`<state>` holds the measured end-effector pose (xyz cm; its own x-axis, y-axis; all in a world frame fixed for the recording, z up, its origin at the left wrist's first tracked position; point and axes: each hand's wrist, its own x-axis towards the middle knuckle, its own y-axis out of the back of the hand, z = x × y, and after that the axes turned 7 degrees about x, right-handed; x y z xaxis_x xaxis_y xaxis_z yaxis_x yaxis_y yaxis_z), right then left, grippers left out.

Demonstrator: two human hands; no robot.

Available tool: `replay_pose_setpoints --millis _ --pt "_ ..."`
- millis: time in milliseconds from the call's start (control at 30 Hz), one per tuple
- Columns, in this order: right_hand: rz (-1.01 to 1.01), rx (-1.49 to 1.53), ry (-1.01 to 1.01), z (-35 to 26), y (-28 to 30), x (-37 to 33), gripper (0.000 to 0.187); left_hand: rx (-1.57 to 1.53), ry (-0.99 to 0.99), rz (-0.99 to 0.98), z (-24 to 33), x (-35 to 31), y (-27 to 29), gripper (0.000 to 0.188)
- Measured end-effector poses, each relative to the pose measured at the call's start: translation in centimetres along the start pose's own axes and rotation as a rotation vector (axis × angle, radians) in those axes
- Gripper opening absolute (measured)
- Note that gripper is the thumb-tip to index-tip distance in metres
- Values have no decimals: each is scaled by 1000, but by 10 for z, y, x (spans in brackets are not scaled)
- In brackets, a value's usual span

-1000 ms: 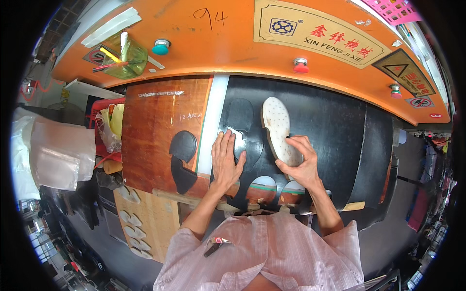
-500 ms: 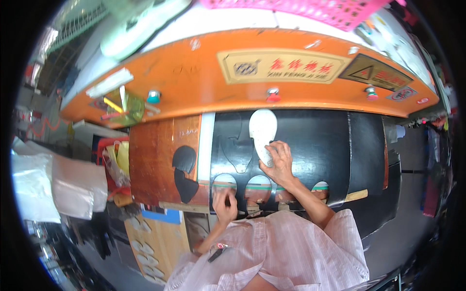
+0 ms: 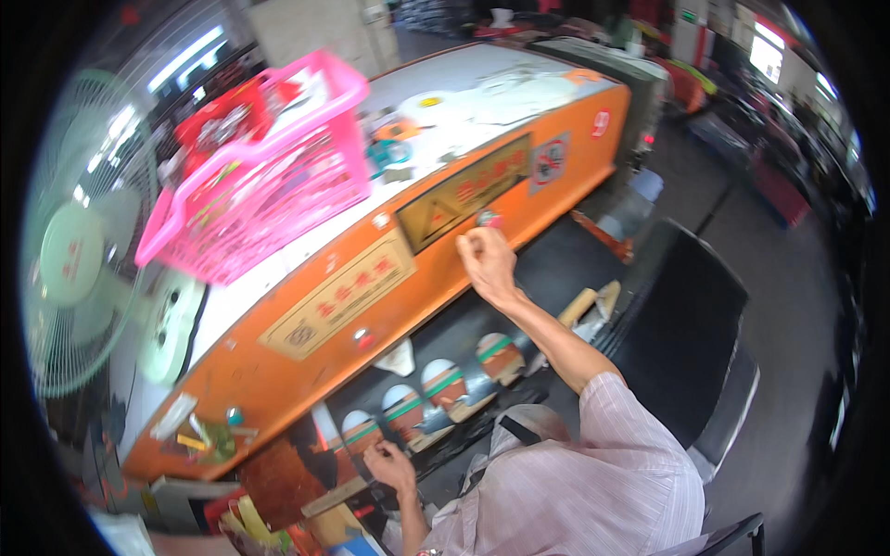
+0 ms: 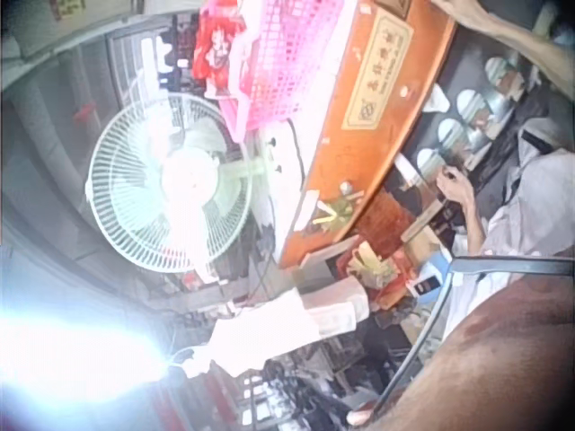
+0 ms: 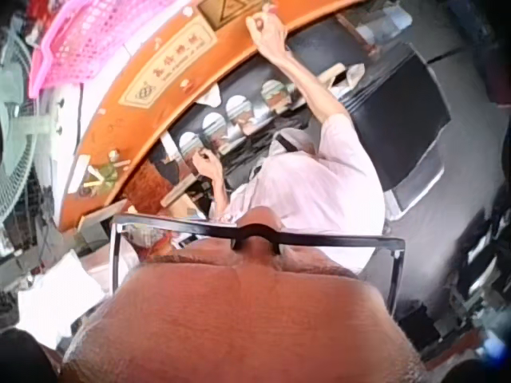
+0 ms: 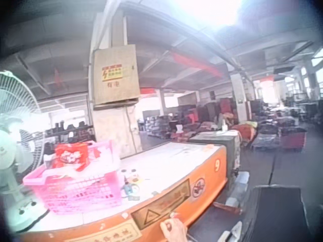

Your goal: The person picks white shoe insole pieces from a wooden board and places them on a conveyor belt. They then apply black adhesive sheets to the insoles using a roller and press them down. The person repeats this process for multiple insoles, handling each one individually.

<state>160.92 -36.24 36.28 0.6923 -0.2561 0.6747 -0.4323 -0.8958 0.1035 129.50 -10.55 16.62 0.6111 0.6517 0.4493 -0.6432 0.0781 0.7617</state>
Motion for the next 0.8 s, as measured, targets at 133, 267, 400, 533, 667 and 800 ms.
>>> replay_pose_setpoints --millis 133,267,400,533,667,800 --pt "-245 18 -6 16 23 2 21 -50 38 -163 -6 39 -3 17" --pt "-320 25 -194 20 44 -57 19 24 -29 -122 -5 65 0 18" --pt "-601 -67 -69 13 49 -129 15 181 -16 -74 1 70 -4 26" --pt "-864 -213 13 12 32 -186 38 148 -3 -18 -3 70 -7 25" --pt "-819 -198 164 13 14 -211 31 173 24 -81 -6 72 -6 25" --pt "-840 -230 299 9 5 -219 28 137 -43 -19 -3 71 -8 22"
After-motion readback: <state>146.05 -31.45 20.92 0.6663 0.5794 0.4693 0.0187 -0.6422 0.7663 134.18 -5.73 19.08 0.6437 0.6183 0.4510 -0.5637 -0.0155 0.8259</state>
